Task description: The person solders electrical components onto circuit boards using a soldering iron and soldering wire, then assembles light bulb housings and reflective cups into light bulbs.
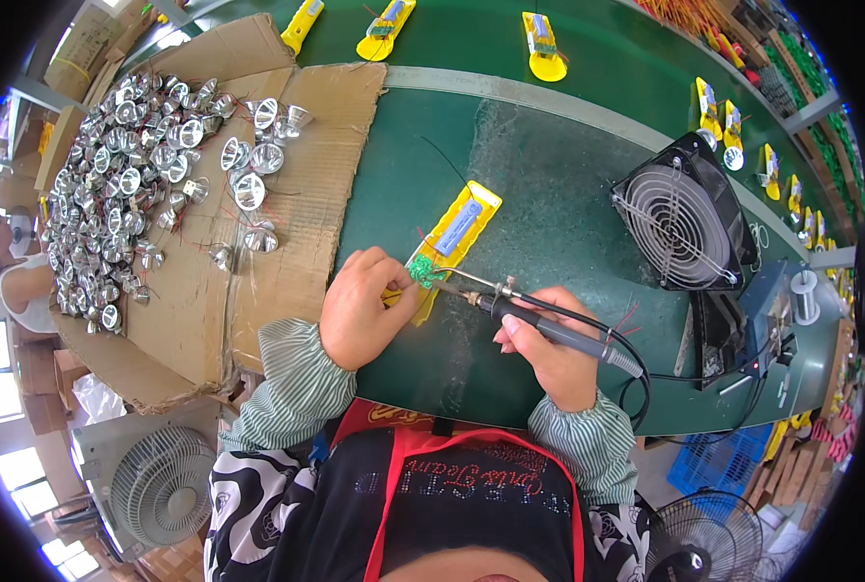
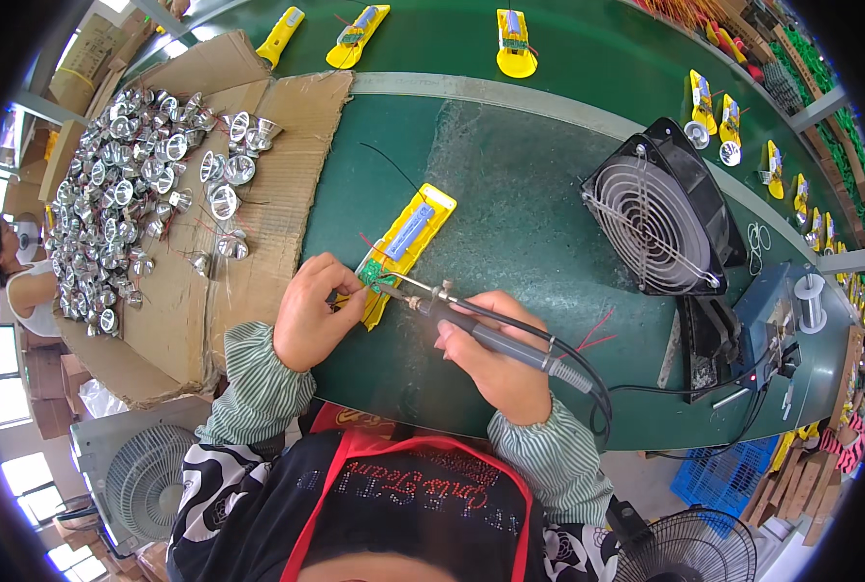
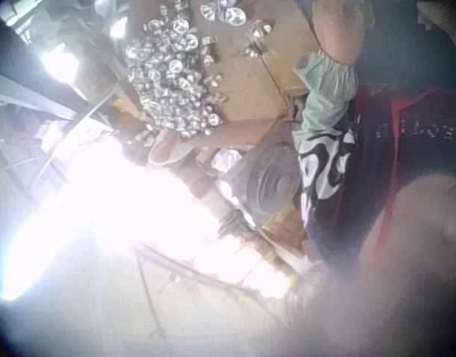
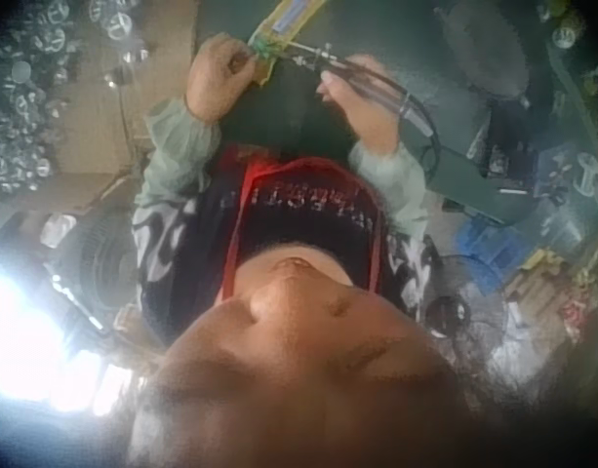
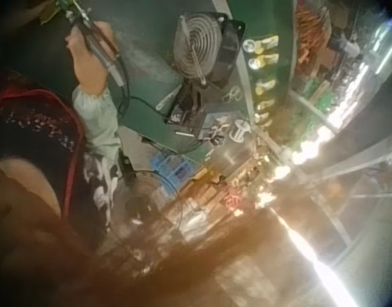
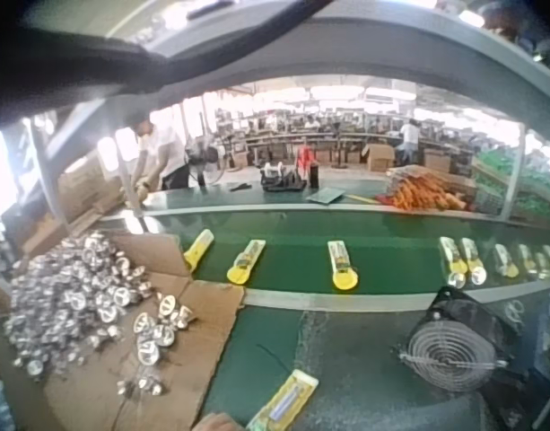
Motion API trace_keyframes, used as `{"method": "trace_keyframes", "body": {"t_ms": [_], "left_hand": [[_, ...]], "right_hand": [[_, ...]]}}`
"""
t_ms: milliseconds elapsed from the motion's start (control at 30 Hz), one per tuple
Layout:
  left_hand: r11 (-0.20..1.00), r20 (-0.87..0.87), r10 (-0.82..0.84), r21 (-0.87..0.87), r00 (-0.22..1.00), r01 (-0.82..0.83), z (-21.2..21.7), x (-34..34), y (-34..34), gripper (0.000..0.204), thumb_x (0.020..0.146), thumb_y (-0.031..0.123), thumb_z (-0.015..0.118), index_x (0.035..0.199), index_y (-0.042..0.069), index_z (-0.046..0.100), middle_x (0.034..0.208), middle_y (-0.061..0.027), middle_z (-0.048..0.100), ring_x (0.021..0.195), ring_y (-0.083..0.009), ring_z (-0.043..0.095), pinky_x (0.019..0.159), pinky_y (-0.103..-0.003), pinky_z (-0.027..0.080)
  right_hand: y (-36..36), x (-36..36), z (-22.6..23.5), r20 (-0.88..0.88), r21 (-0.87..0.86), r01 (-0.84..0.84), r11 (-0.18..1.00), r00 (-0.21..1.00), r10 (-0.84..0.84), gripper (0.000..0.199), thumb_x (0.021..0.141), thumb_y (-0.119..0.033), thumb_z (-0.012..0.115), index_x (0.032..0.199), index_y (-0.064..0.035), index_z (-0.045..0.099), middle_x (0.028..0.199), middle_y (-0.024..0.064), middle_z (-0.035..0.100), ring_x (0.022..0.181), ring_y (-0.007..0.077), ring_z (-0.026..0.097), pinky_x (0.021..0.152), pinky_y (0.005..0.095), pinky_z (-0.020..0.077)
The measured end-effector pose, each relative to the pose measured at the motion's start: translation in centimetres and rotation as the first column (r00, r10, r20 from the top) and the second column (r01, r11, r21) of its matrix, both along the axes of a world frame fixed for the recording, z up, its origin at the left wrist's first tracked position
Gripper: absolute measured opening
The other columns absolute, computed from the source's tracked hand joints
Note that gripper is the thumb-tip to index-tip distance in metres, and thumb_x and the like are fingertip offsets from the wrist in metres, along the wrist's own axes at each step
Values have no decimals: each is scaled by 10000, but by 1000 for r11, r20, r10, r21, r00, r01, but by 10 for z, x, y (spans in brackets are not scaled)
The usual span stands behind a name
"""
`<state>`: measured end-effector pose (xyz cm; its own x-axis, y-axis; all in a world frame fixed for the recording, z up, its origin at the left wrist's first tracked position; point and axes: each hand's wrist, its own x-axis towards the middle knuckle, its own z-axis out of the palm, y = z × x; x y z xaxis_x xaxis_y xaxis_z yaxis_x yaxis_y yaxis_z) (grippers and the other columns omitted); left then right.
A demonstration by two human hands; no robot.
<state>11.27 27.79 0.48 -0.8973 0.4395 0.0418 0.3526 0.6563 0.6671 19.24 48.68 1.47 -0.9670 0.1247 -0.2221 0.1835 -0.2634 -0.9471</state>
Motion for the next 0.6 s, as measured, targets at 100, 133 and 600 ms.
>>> {"method": "trace_keyframes", "body": {"t_ms": [100,133,600], "left_hand": [[1000,-16,-3,6,1000,3,0,0,0,95,709,58,628,701,14,545,720,-97,500,705,-257,499,608,-353,401],[1000,-26,-7,7,1000,7,0,1,0,96,708,58,629,701,15,544,719,-97,499,702,-256,498,607,-351,401],[1000,-21,-6,-13,1000,6,2,-2,0,98,706,55,635,700,17,545,712,-100,500,688,-257,498,604,-353,403]], "right_hand": [[0,0,-4,7,17,-19,1000,1000,19,177,763,7,624,904,55,528,735,118,640,625,120,609,554,233,500],[1,1,-5,13,27,-27,999,1000,27,178,762,8,625,903,56,528,735,119,640,625,120,609,555,232,499],[7,1,7,13,15,68,998,998,-69,145,780,21,620,895,47,536,754,115,628,660,137,620,566,250,520]]}}
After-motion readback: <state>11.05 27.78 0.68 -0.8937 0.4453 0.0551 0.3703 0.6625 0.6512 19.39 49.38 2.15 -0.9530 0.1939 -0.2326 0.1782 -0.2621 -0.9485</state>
